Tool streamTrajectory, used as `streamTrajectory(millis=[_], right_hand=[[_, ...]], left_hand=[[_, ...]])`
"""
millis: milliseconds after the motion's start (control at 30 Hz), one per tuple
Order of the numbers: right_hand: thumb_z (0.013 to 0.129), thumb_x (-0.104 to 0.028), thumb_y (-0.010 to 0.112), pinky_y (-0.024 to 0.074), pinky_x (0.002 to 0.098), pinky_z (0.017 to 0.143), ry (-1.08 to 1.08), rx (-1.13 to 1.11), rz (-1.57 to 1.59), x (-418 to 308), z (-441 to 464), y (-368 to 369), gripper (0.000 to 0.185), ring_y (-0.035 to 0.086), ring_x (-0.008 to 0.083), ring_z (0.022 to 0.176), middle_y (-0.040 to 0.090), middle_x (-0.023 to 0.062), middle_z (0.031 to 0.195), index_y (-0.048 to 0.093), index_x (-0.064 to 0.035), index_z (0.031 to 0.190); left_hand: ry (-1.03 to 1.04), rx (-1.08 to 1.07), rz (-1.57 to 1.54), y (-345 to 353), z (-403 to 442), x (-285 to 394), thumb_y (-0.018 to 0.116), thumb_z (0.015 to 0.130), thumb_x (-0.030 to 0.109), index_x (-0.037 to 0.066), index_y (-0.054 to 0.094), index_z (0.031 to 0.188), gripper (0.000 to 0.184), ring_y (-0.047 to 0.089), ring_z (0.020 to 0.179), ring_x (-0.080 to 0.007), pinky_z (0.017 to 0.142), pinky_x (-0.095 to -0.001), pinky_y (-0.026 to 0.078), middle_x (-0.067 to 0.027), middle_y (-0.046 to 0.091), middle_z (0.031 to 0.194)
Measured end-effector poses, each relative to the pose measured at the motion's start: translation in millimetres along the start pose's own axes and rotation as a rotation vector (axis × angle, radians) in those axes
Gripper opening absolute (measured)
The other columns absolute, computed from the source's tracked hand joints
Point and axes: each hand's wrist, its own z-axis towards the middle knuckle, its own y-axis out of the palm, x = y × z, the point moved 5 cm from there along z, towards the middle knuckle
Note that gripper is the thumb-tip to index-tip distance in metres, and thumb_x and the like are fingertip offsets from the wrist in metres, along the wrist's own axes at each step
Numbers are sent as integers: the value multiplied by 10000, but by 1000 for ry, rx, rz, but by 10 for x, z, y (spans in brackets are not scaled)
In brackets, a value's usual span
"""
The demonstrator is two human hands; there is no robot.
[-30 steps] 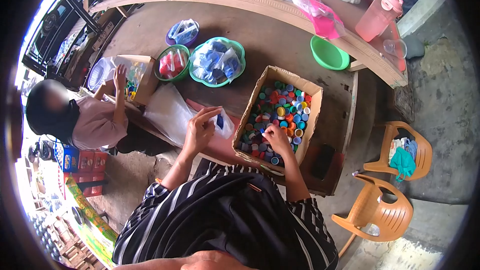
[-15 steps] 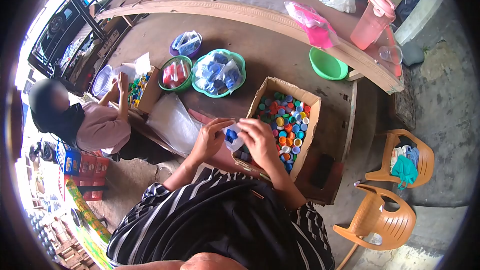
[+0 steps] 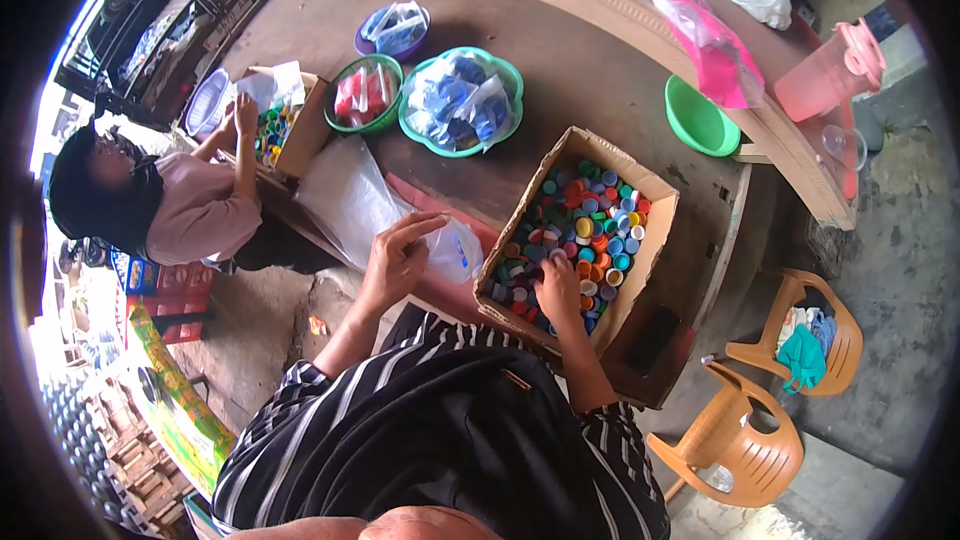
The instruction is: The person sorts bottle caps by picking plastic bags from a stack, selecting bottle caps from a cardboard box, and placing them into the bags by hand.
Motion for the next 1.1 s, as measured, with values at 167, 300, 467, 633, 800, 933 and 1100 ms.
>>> streamTrajectory(millis=[167,300,467,633,800,933,1100], right_hand=[[701,-89,770,468,475,838,0,-43,-31,2,41,34,316,568,384,997,582,179,1001,624,-3,968],[693,-90,769,463,484,837,0,-58,-25,46,76,124,328,568,388,992,580,179,984,624,-7,975],[674,-57,717,456,480,858,4,14,-101,-62,70,78,384,549,381,1045,569,162,1057,606,-20,1040],[687,-85,739,458,473,873,17,26,-147,19,90,196,374,549,370,1077,569,156,1071,617,-27,1035],[714,-123,750,489,458,799,66,21,31,93,48,90,247,599,359,950,582,151,996,656,-30,922],[748,-229,800,511,414,729,141,71,354,141,24,-41,272,656,346,817,660,156,894,676,-25,878],[709,-135,848,540,347,691,206,138,551,173,-44,-16,432,668,200,737,693,99,894,629,-15,1061]], left_hand=[[-50,-14,-39,47,52,-15,440,743,-122,-3,683,1155,493,676,862,-215,690,-296,513,-162,677,1172],[-60,-17,-31,77,114,-52,455,756,-120,3,681,1159,478,669,863,-236,707,-306,512,-164,675,1171],[-60,-50,-44,118,197,-44,477,782,-115,-1,678,1146,431,674,1035,-321,854,-345,525,-169,671,1172],[63,-80,-9,150,261,37,482,784,-115,-6,675,1138,418,680,1013,-316,832,-329,527,-164,670,1180],[36,-126,-2,80,209,74,481,772,-116,-9,675,1131,422,678,1017,-312,839,-335,523,-166,668,1189],[73,-126,27,-61,149,156,478,763,-109,-9,673,1136,433,672,1026,-330,856,-357,522,-165,666,1197],[186,-105,86,-110,136,283,482,755,-84,-2,675,1141,439,656,1030,-357,874,-389,523,-150,659,1209]])
